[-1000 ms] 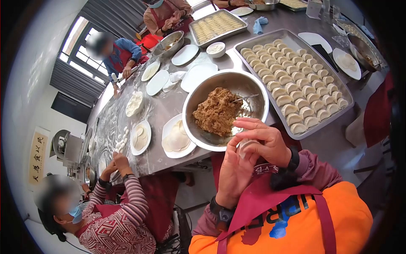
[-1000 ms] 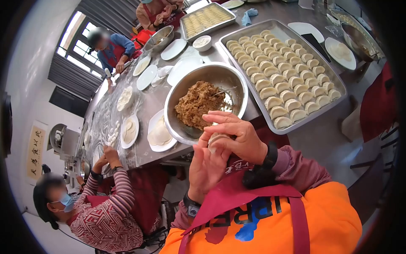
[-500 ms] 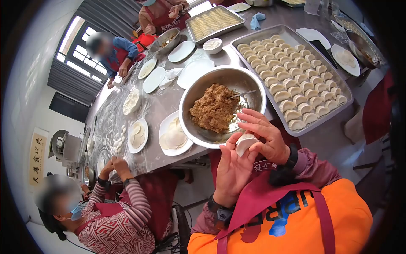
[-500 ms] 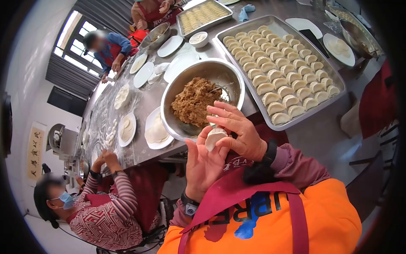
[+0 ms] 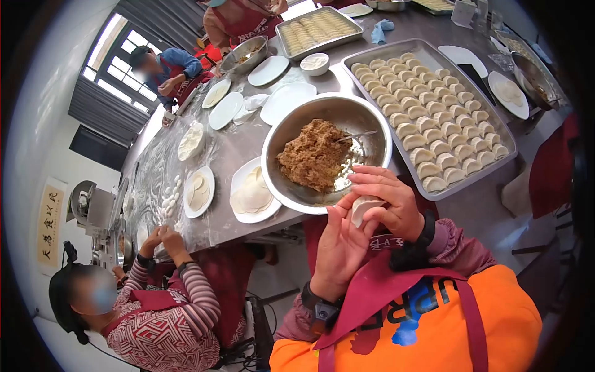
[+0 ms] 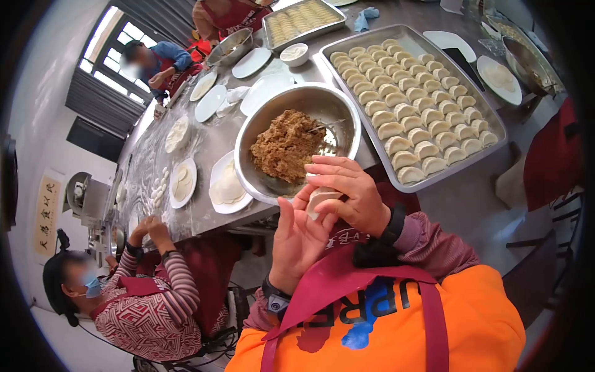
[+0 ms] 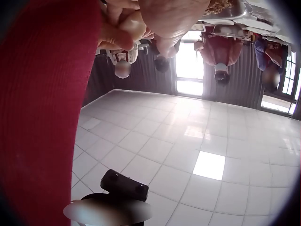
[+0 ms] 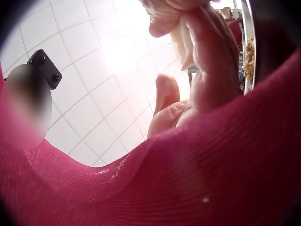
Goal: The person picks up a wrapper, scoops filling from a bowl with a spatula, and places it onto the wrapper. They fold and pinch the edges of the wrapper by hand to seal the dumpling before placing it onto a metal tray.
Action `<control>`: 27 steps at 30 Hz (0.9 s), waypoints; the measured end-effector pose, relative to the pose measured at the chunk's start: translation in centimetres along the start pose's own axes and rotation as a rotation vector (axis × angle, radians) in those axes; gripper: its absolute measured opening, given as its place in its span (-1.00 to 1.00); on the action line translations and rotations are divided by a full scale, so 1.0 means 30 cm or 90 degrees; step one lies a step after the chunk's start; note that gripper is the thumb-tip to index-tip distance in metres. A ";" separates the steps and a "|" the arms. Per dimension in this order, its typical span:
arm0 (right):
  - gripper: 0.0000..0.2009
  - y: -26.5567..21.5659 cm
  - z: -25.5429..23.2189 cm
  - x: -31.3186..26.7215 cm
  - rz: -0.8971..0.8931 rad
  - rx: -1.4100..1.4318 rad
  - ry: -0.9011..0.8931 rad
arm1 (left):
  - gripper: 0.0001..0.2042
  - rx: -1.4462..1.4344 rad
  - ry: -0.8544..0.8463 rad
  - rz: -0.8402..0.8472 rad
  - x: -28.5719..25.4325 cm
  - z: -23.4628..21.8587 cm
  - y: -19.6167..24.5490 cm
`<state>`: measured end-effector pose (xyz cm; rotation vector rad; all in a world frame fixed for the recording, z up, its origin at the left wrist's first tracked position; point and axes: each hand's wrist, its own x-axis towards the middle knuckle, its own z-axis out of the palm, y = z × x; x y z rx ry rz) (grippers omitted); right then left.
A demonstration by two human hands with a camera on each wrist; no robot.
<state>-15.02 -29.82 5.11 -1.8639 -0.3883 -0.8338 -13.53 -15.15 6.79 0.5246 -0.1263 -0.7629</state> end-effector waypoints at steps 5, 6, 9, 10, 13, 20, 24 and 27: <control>-0.82 0.013 0.000 -0.002 0.013 0.064 -0.059 | -0.40 0.007 -0.001 -0.009 0.005 0.001 0.000; -0.82 0.016 -0.002 -0.005 0.019 0.071 -0.072 | -0.41 0.012 -0.009 -0.014 0.009 -0.001 0.001; -0.81 0.002 -0.009 0.000 0.068 0.094 -0.101 | -0.41 0.032 -0.021 -0.025 0.008 -0.021 0.012; -0.81 -0.005 -0.010 0.012 0.080 0.101 -0.108 | -0.41 0.044 -0.020 -0.027 0.010 -0.025 0.016; -0.85 -0.004 -0.021 0.028 0.091 0.133 -0.166 | -0.40 0.092 -0.034 -0.047 0.010 -0.010 0.029; -0.89 0.013 -0.044 0.068 0.050 0.130 -0.264 | -0.40 0.157 -0.079 -0.089 0.024 -0.024 0.063; -0.91 0.035 -0.053 0.086 0.010 0.120 -0.354 | -0.40 0.180 -0.083 -0.117 0.032 -0.037 0.068; -0.93 0.046 -0.057 0.081 0.000 0.104 -0.385 | -0.40 0.179 -0.071 -0.134 0.027 -0.042 0.070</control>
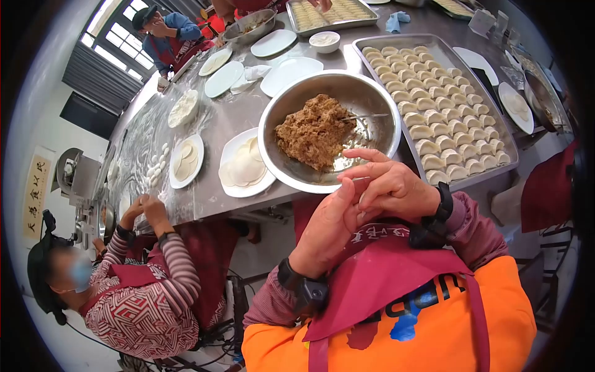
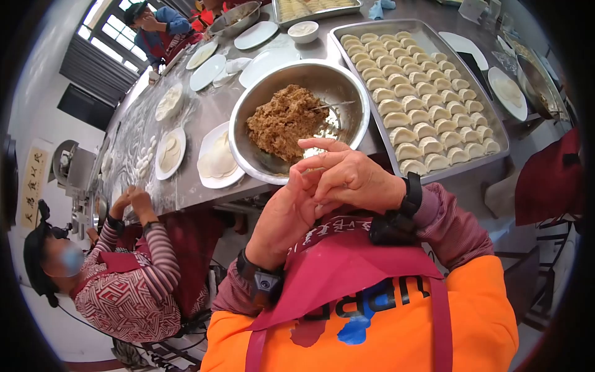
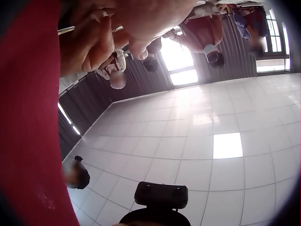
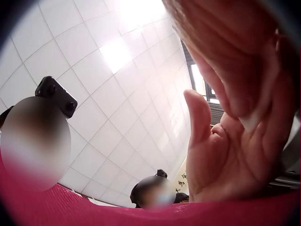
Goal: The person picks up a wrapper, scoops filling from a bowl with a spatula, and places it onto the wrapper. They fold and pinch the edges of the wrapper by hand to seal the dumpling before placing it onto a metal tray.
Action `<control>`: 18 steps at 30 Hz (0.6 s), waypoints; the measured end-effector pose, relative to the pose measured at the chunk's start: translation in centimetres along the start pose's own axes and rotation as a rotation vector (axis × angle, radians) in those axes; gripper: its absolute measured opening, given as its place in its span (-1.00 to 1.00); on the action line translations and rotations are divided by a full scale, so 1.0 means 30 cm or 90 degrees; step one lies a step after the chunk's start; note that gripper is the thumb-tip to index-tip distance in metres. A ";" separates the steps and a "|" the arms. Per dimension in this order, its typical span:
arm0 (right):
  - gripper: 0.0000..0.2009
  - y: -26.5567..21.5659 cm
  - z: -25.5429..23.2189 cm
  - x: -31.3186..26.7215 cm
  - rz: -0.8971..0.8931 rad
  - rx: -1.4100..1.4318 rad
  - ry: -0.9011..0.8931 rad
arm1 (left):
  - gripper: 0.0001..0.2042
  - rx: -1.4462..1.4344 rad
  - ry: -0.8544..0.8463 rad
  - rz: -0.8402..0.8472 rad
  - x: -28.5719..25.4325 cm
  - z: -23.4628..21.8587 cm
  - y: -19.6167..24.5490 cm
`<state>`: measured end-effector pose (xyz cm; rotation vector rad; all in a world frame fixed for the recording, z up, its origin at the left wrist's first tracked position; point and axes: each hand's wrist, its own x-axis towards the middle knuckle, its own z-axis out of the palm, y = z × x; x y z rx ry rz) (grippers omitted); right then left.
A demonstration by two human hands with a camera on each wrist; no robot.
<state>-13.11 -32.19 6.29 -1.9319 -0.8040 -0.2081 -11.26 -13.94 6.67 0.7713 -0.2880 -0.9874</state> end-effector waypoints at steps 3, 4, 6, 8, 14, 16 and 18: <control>-0.95 -0.022 -0.006 0.019 -0.027 -0.027 -0.008 | -0.40 -0.001 -0.033 -0.010 0.007 -0.013 0.007; -0.96 -0.036 0.001 0.025 -0.036 -0.038 -0.010 | -0.40 -0.005 -0.047 -0.010 0.006 -0.005 0.011; -0.96 -0.038 0.004 0.018 -0.065 -0.069 -0.030 | -0.40 -0.001 -0.052 -0.004 0.006 0.002 0.004; -0.96 -0.024 -0.001 0.010 -0.082 -0.090 -0.061 | -0.40 0.018 -0.038 0.012 0.014 -0.001 -0.005; -0.95 -0.036 -0.003 0.000 -0.048 -0.041 0.018 | -0.42 -0.012 -0.009 -0.006 0.016 0.007 -0.006; -0.94 -0.036 0.002 -0.014 -0.021 0.008 0.085 | -0.42 -0.017 -0.011 -0.006 0.014 0.010 -0.006; -0.93 -0.019 0.003 -0.026 -0.021 -0.006 0.092 | -0.41 -0.023 0.009 0.008 0.015 0.018 -0.004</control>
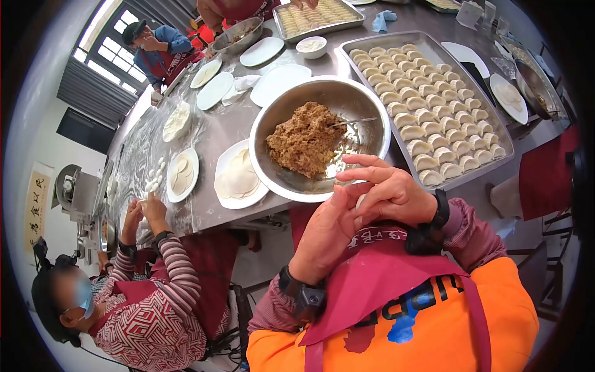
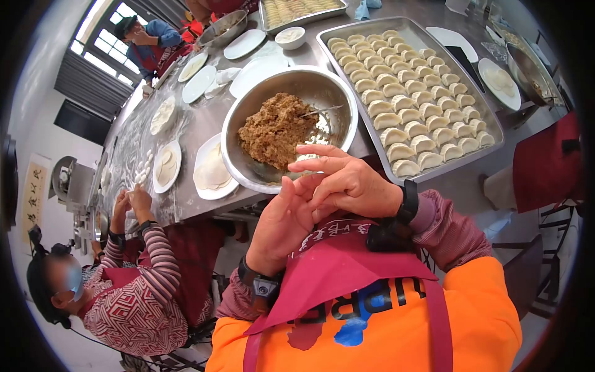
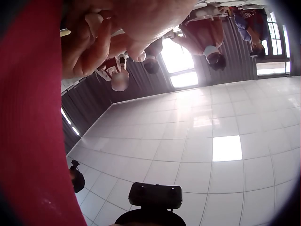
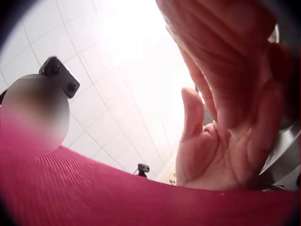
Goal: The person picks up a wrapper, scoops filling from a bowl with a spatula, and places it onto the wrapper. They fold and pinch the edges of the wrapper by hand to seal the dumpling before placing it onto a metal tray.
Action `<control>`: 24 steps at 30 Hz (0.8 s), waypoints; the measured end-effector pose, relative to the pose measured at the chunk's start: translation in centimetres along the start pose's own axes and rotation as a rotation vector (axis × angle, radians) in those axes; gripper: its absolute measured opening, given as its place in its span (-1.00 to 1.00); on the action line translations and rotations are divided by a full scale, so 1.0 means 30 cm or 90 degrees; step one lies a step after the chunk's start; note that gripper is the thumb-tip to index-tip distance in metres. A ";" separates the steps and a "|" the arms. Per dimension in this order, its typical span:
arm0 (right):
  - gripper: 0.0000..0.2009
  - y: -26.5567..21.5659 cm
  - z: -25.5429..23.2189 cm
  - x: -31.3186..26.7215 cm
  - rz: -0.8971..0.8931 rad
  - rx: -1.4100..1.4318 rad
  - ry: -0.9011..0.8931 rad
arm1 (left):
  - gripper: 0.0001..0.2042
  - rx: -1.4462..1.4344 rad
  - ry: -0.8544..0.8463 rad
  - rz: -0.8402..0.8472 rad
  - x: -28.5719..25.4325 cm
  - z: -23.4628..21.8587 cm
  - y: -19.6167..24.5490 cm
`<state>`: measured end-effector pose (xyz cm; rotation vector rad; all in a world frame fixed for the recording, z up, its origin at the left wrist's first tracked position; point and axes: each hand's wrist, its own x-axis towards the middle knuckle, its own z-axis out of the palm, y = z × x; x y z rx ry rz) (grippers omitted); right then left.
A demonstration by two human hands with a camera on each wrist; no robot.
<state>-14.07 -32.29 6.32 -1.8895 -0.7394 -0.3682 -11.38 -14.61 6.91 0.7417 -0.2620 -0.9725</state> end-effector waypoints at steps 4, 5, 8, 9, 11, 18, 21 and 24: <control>-0.94 0.000 -0.001 -0.006 0.010 0.002 0.003 | -0.42 -0.034 -0.009 -0.012 0.008 -0.023 -0.019; -0.94 0.000 -0.004 -0.003 0.036 0.031 0.033 | -0.42 -0.053 -0.011 -0.006 0.004 -0.033 -0.026; -0.94 0.003 0.006 -0.024 0.089 0.110 0.132 | -0.43 -0.081 0.004 0.020 0.013 -0.008 -0.008; -0.93 0.010 0.012 -0.035 0.088 0.122 0.147 | -0.43 -0.089 0.014 0.026 0.015 0.006 -0.011; -0.92 0.016 0.022 -0.047 0.085 0.150 0.173 | -0.43 -0.108 0.039 0.027 0.020 0.022 -0.023; -0.86 0.001 0.030 -0.047 0.127 0.275 0.253 | -0.44 -0.150 0.020 0.067 0.045 0.054 -0.013; -0.86 0.022 0.044 -0.057 0.098 0.236 0.277 | -0.44 -0.182 0.025 0.071 0.056 0.056 -0.020; -0.85 0.029 0.040 -0.065 0.078 0.201 0.278 | -0.43 -0.213 0.035 0.060 0.061 0.064 -0.030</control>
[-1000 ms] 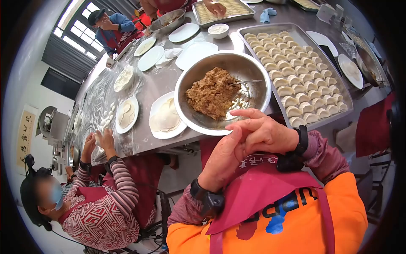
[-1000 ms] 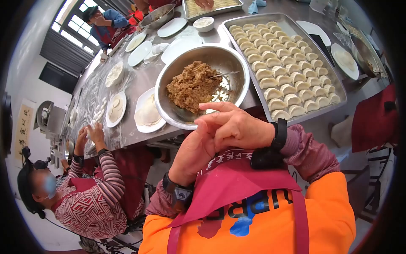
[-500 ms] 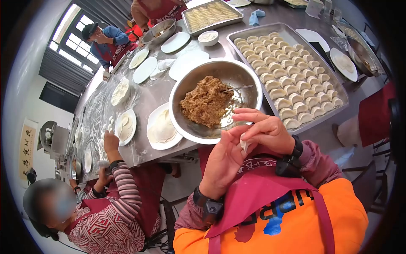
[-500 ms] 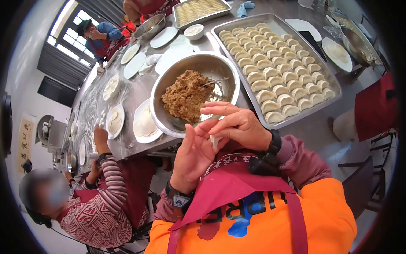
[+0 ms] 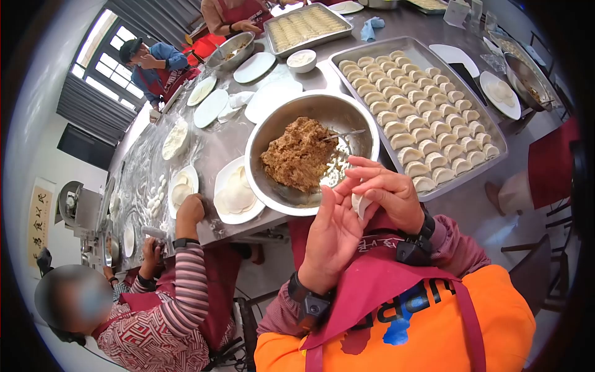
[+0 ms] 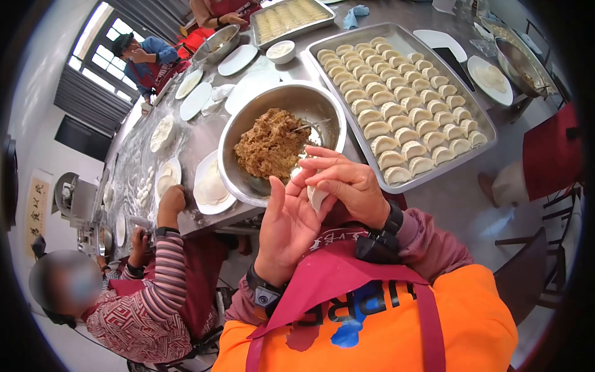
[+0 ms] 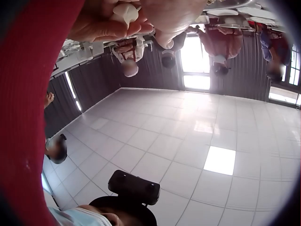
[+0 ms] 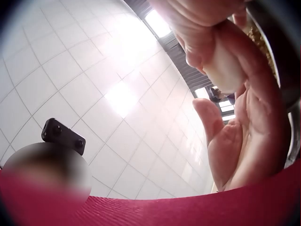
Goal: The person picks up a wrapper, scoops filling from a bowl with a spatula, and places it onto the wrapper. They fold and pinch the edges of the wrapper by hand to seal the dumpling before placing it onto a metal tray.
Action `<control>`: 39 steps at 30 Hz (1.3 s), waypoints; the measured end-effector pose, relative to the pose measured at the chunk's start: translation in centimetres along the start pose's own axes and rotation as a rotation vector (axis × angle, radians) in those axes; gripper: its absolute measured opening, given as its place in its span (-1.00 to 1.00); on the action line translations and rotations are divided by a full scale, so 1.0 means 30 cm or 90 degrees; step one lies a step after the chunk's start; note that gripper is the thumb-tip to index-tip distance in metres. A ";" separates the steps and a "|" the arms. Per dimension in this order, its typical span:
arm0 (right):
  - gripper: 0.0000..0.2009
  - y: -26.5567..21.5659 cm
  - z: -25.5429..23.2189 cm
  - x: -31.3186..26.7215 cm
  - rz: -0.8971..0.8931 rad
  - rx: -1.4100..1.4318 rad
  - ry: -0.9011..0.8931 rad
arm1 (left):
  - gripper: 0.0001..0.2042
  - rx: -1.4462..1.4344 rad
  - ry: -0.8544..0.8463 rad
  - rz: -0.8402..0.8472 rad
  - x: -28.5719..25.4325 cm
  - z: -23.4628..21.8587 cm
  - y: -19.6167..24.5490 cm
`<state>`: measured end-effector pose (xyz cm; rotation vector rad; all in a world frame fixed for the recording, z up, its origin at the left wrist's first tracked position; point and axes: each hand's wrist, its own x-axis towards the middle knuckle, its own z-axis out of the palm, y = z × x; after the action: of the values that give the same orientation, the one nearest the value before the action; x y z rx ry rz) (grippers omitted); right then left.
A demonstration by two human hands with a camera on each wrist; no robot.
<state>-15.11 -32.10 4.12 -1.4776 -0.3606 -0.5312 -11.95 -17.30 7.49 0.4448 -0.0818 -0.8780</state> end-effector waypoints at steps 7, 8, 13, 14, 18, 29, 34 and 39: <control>-0.56 -0.088 -0.033 0.023 0.074 -0.115 -0.016 | -0.39 0.073 -0.010 0.001 0.002 0.013 0.013; -0.59 -0.084 -0.053 0.033 0.033 -0.222 -0.047 | -0.37 0.094 -0.013 0.003 0.004 0.028 0.016; -0.69 -0.129 -0.106 0.066 0.073 -0.253 -0.131 | -0.38 0.162 -0.044 -0.004 0.051 0.028 0.022; -0.70 -0.151 -0.107 0.081 0.102 -0.234 -0.130 | -0.39 0.160 -0.062 -0.004 0.071 0.033 0.025; -0.73 -0.113 -0.215 0.151 0.156 -0.108 -0.054 | -0.41 0.212 -0.030 0.030 0.118 0.087 0.056; -0.73 0.056 -1.096 0.328 0.391 -0.413 0.386 | -0.57 0.288 0.018 0.318 -0.068 -0.033 0.411; -0.77 0.192 -1.181 0.440 0.315 -0.664 0.317 | -0.59 0.310 0.121 0.365 -0.080 -0.069 0.453; -0.78 0.300 -1.176 0.549 0.350 -0.760 0.181 | -0.61 0.390 0.176 0.390 -0.056 -0.076 0.454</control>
<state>0.33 -68.93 2.85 -2.4684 0.7169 -0.5043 -2.57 -7.69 11.18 1.0435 -0.2221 -0.1640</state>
